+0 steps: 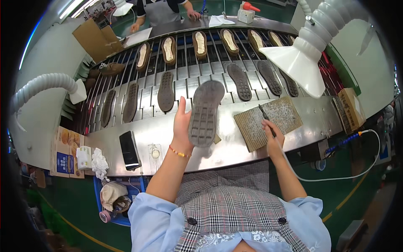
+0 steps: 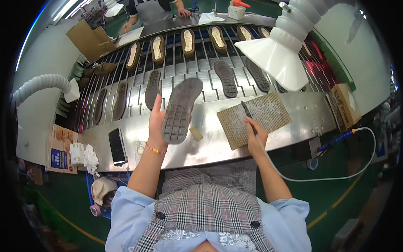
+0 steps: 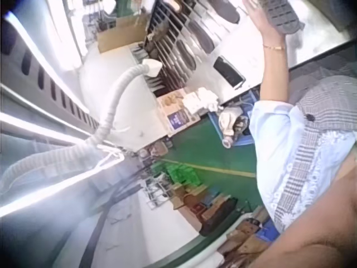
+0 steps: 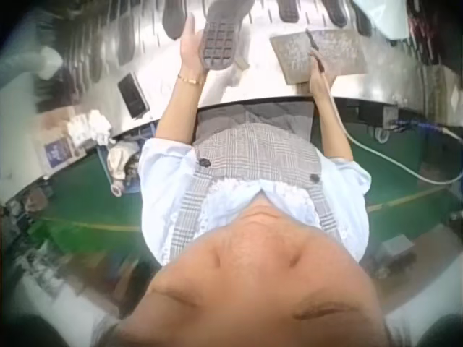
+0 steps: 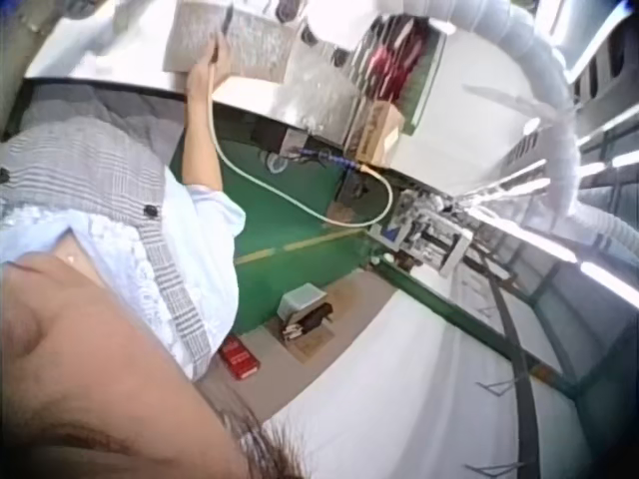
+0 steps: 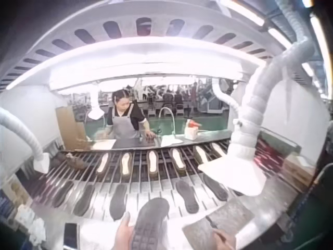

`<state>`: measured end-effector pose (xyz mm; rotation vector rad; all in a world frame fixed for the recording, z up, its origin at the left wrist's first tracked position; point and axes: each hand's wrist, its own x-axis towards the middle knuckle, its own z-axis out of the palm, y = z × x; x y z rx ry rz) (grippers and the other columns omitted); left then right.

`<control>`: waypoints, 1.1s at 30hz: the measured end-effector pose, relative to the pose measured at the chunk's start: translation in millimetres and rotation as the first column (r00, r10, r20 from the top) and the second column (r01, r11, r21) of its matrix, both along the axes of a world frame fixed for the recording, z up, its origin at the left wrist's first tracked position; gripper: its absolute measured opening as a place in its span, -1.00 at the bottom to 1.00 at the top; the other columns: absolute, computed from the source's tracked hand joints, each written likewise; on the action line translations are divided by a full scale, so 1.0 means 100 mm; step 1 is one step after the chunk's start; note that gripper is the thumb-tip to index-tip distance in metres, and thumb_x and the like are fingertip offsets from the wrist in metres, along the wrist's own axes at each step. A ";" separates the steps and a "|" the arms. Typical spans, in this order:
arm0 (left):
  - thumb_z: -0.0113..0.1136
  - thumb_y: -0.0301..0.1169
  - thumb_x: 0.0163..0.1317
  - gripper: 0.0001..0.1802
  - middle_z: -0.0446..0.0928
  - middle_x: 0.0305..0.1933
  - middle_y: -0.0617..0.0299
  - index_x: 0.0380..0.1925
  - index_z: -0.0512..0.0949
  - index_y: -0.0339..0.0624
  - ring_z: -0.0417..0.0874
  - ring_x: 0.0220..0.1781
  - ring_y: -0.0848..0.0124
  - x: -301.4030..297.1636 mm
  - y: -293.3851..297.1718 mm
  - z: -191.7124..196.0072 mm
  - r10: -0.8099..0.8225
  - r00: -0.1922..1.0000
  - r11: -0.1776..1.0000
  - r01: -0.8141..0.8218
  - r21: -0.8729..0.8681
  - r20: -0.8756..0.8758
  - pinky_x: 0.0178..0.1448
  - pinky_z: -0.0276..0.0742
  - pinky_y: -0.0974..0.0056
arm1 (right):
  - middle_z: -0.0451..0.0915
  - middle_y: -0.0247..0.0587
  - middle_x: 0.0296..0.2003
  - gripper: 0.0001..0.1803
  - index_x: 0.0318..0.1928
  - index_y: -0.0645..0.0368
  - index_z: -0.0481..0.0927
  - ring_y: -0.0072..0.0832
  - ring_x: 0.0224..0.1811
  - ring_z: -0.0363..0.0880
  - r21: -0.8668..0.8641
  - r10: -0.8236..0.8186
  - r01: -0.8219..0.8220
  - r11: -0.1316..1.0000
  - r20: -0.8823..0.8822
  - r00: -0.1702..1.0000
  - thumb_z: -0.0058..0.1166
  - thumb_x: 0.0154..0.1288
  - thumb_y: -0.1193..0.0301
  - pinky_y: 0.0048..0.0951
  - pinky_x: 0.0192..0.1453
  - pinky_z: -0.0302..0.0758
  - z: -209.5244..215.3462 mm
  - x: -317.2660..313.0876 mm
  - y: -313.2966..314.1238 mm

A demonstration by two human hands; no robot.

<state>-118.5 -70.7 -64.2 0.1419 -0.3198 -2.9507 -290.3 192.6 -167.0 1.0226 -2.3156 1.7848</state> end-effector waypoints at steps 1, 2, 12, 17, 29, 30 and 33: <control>-0.37 0.34 0.38 -0.04 0.41 0.24 -0.13 0.32 0.23 -0.40 0.55 0.11 0.09 -0.20 -0.24 -0.12 -0.024 0.997 0.997 0.018 -0.077 -0.079 0.13 0.55 0.08 | 0.66 -0.07 -0.08 -0.72 0.07 0.30 0.58 -0.36 -0.06 0.61 0.053 -0.050 0.055 0.997 -0.099 0.994 0.03 0.41 0.49 -0.36 0.06 0.50 -0.07 0.03 0.00; -0.37 0.34 0.38 -0.04 0.42 0.24 -0.12 0.32 0.24 -0.40 0.54 0.12 0.10 -0.40 -0.46 -0.18 -0.068 0.986 0.987 0.044 -0.152 -0.154 0.12 0.55 0.09 | 0.66 -0.06 -0.10 -0.73 0.06 0.28 0.60 -0.30 -0.06 0.61 0.084 -0.069 0.082 0.993 -0.151 0.986 0.03 0.39 0.52 -0.34 0.06 0.49 -0.08 0.10 -0.01; 0.26 -0.23 0.19 -0.14 0.11 0.47 -0.17 0.41 0.07 -0.24 0.22 0.43 -0.10 -0.52 -2.02 -1.34 0.959 0.092 0.058 0.861 -0.505 0.268 0.39 0.22 -0.18 | 0.63 0.01 -0.10 -0.63 0.06 0.26 0.57 -0.06 -0.10 0.54 0.204 -0.014 0.121 0.971 -0.462 0.887 0.06 0.21 0.68 -0.16 0.03 0.44 -0.10 0.17 0.01; 0.26 -0.42 0.20 -0.51 0.49 0.10 -0.05 0.14 0.41 -0.24 0.54 0.13 0.09 -0.41 -2.29 -1.21 0.784 0.240 0.467 0.380 -0.798 0.573 0.08 0.55 0.03 | 0.60 0.00 -0.13 -0.61 0.08 0.24 0.56 -0.05 -0.14 0.51 0.145 -0.019 0.098 0.985 -0.466 0.885 0.07 0.22 0.66 -0.15 0.01 0.43 -0.09 0.18 -0.06; -0.30 0.21 0.43 -0.30 0.43 0.27 0.15 0.29 0.38 -0.04 0.25 0.42 0.11 0.68 0.05 0.28 0.412 0.900 0.896 -0.429 -0.119 -0.142 0.39 0.27 -0.10 | 0.61 -0.05 -0.04 -0.64 0.17 0.31 0.52 -0.32 -0.07 0.54 -0.125 -0.059 0.073 0.989 0.107 0.993 0.00 0.40 0.51 -0.34 0.14 0.39 0.17 0.33 -0.15; -0.36 0.21 0.45 -0.31 0.42 0.29 0.16 0.30 0.38 0.00 0.21 0.46 0.11 0.74 0.15 0.21 0.414 0.896 0.905 -0.423 -0.032 -0.160 0.39 0.28 -0.12 | 0.63 -0.08 -0.05 -0.66 0.17 0.32 0.52 -0.37 -0.09 0.55 -0.234 0.040 0.043 0.971 0.335 0.941 -0.03 0.43 0.49 -0.37 0.13 0.41 0.32 0.41 -0.22; -0.37 0.11 0.50 -0.37 0.46 0.23 0.14 0.28 0.39 -0.04 0.38 0.35 0.19 0.82 0.42 0.07 0.354 0.910 0.924 -0.375 -0.068 -0.215 0.27 0.44 0.03 | 0.67 -0.16 -0.11 -0.63 0.16 0.34 0.52 -0.55 -0.10 0.58 -0.691 0.678 -0.099 0.716 0.654 0.335 -0.11 0.51 0.37 -0.56 0.03 0.43 0.99 0.67 -0.31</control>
